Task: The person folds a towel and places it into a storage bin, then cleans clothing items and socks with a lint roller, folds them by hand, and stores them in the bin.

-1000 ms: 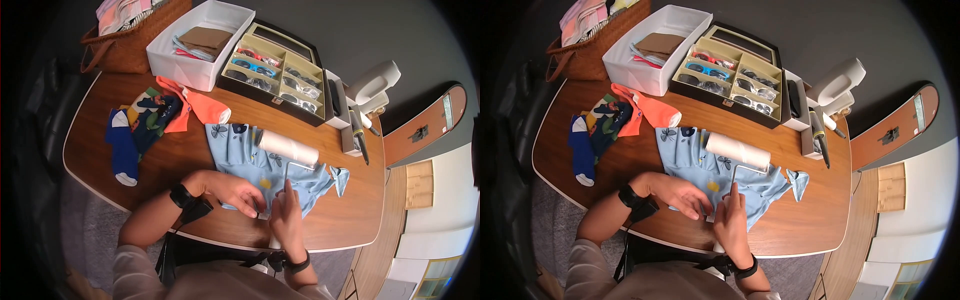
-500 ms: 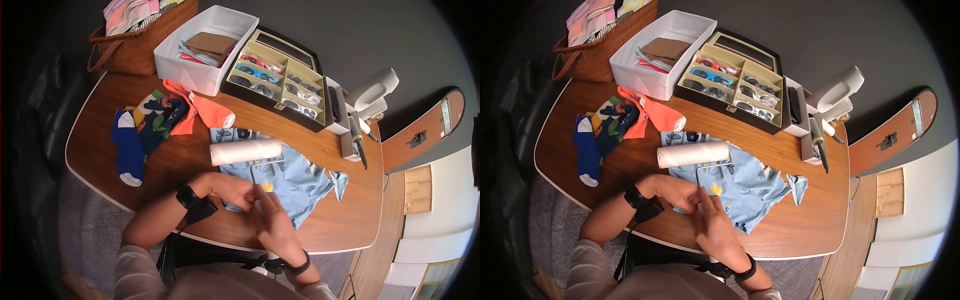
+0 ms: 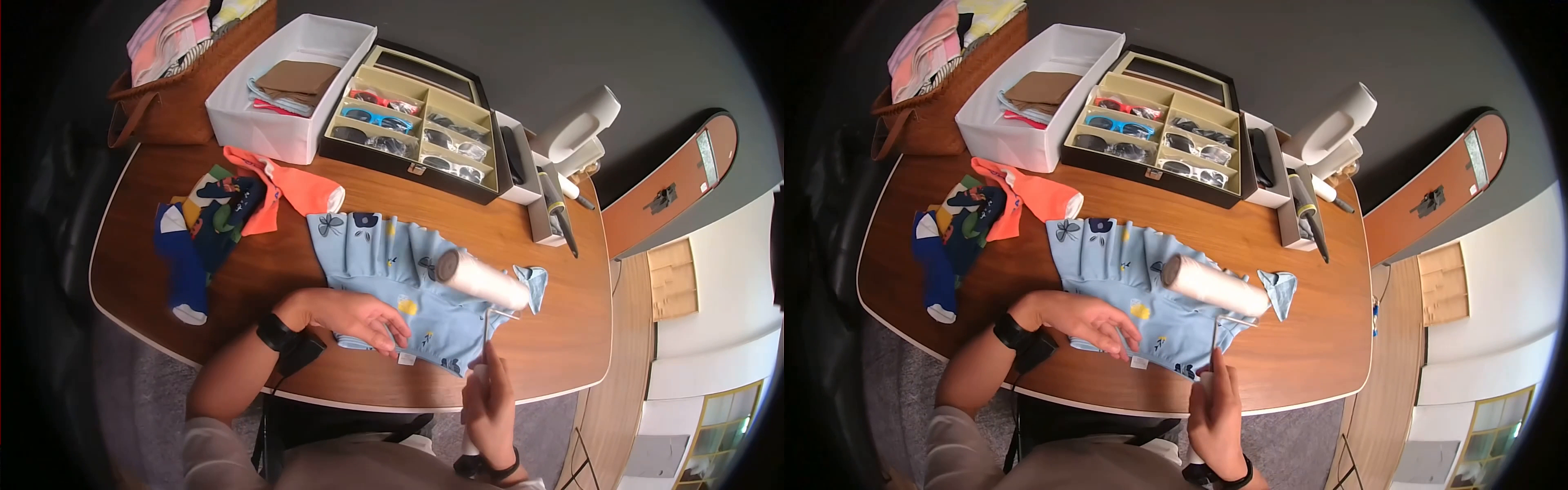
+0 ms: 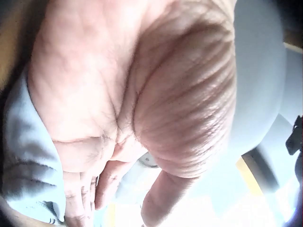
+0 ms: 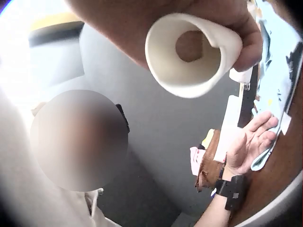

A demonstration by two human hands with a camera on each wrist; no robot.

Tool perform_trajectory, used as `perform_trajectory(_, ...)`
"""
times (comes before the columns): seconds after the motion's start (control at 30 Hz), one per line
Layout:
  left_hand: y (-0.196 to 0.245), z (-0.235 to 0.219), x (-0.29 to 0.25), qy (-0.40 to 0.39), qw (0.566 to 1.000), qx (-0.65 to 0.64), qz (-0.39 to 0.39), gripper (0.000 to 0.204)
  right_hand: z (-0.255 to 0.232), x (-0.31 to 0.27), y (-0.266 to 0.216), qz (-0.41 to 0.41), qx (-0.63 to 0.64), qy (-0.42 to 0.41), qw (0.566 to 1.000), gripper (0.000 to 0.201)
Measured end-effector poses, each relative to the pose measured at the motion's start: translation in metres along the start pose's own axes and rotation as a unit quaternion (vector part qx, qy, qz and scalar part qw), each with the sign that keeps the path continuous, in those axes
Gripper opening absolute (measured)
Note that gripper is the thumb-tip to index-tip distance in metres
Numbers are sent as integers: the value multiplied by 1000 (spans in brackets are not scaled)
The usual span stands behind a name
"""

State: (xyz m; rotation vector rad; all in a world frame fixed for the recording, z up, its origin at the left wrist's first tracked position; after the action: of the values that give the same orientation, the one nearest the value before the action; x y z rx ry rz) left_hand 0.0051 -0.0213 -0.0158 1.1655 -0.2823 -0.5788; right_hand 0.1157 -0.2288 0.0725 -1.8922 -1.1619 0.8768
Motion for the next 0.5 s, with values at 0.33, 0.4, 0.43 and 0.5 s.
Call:
perform_trajectory(0.33, -1, 1, 3, -1, 1000, 1, -3, 47, -8, 24, 32, 17, -159, 89, 983, 49)
perform_trajectory(0.4, -2, 0, 3, -4, 1000, -9, -2, 46, -14, 29, 47, -12, -140, 103, 985, 50)
perform_trajectory(0.43, -1, 0, 3, -6, 1000, -7, -3, 46, -21, 30, 52, 5, -79, 124, 989, 49)
perform_trajectory(0.5, -1, 1, 2, -3, 1000, -15, -8, 46, -40, 29, 65, 26, -57, 175, 983, 48)
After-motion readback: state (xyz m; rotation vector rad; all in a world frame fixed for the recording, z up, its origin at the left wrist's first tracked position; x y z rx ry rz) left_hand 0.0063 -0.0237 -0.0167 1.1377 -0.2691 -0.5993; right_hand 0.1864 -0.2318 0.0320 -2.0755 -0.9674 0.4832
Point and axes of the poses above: each hand's wrist, its own x-axis towards the middle knuckle, its own z-axis out of the palm, y = z × x, the point moved 5 cm from there along x, towards the middle knuckle, and after that the axes turned 14 degrees about -y, right-handed, at the moved point
